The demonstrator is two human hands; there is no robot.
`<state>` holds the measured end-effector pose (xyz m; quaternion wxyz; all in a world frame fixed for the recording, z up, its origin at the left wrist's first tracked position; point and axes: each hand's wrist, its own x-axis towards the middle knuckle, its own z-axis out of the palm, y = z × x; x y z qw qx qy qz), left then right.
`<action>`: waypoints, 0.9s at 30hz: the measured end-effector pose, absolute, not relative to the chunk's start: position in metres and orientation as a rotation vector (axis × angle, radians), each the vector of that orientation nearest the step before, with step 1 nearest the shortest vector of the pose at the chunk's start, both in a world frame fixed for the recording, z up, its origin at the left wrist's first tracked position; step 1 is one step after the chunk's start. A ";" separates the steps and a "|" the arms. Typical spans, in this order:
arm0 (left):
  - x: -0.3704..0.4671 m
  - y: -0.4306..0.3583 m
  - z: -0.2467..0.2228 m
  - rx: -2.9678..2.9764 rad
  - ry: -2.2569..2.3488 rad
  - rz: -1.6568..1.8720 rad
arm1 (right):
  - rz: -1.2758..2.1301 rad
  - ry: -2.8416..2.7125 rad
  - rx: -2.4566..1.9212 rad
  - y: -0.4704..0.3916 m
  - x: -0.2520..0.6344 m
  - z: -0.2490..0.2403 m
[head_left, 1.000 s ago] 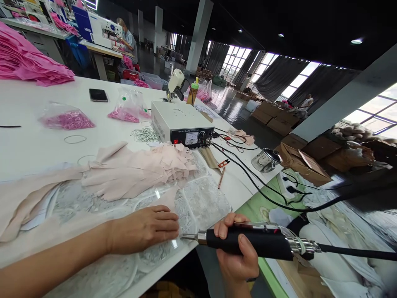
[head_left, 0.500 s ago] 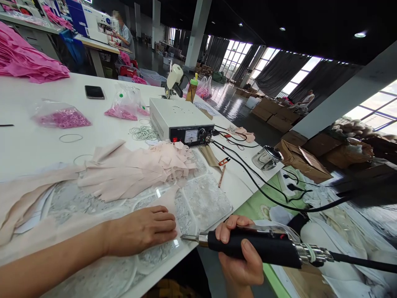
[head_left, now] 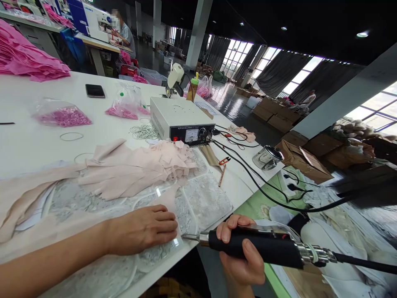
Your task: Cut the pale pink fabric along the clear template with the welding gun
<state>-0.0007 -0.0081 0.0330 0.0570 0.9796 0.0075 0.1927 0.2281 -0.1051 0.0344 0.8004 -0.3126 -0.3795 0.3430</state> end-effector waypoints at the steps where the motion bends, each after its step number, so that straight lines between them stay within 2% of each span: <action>1: -0.001 -0.008 0.033 2.970 0.024 0.582 | 0.727 -0.815 -0.679 -0.105 0.228 0.035; 27: 0.000 -0.012 0.037 2.998 0.051 0.492 | 0.762 -0.818 -0.662 -0.109 0.227 0.036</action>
